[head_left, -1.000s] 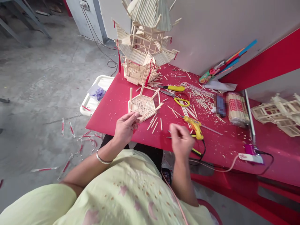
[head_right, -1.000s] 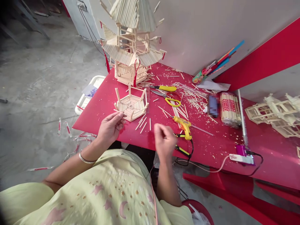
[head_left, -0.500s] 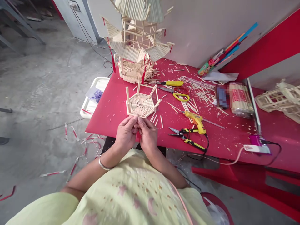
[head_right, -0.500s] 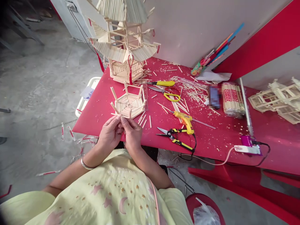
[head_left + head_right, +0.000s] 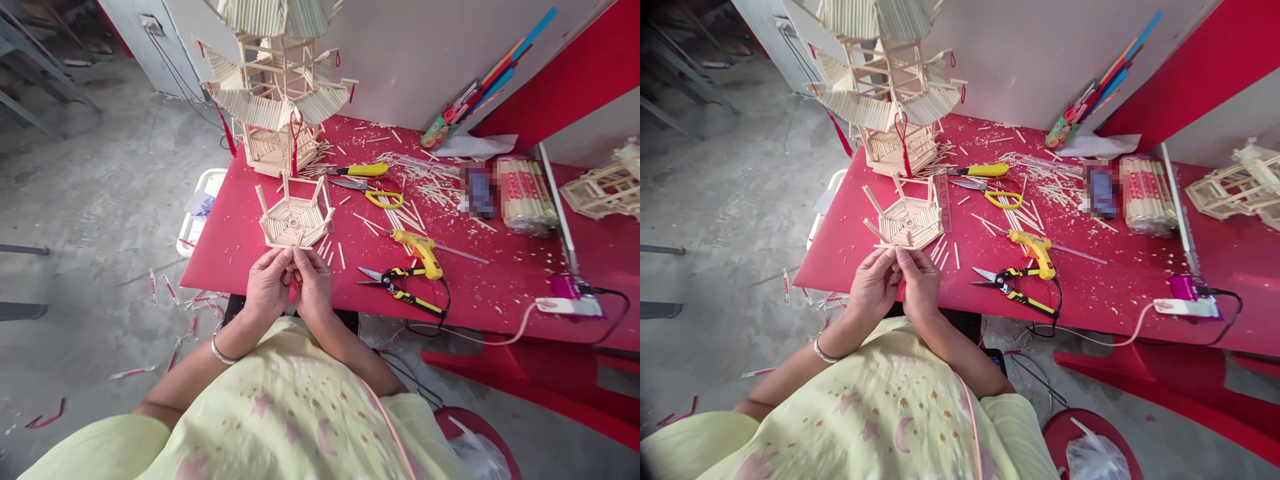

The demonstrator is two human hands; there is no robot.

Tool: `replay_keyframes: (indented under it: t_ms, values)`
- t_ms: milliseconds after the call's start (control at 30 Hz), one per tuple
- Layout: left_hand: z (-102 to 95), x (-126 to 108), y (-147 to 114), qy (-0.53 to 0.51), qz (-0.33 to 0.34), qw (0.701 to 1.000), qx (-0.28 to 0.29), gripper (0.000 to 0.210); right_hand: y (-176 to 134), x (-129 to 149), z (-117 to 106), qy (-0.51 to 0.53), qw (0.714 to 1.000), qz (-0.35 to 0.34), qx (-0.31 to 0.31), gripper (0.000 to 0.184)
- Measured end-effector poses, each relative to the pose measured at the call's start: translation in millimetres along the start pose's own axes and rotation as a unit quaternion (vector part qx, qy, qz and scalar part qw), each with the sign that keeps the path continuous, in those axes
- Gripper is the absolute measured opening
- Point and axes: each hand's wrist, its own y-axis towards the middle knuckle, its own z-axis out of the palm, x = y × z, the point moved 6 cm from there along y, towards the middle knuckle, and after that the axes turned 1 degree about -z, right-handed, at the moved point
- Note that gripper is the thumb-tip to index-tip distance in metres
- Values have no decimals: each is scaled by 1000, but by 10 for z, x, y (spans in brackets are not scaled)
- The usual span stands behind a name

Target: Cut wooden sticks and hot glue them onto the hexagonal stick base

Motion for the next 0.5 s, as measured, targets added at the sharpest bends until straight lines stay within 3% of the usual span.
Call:
replay_keyframes:
  t_ms: [100,133,233,333,400,500]
  values:
    - [-195,-43,20,95,45,994,6,28,-2,17,-76,-8,1000,-10,-11,32]
    - [-303,-120,44,136,92,986,-16,24,-5,12,-99,-9,1000,-9,-10,32]
    - [-579,-475,104,266,299,909,-115,24,-22,-34,-125,0,1000,12,14,31]
    - [-585,-540,315,350,294,888,-57,57,-39,-66,-110,-10,999,33,38,31]
    - [-517,-508,392,382,279,881,-21,48,-38,-52,-113,-24,998,33,41,30]
    - [-422,-437,367,405,291,867,-25,28,-14,-5,-154,-32,999,27,28,29]
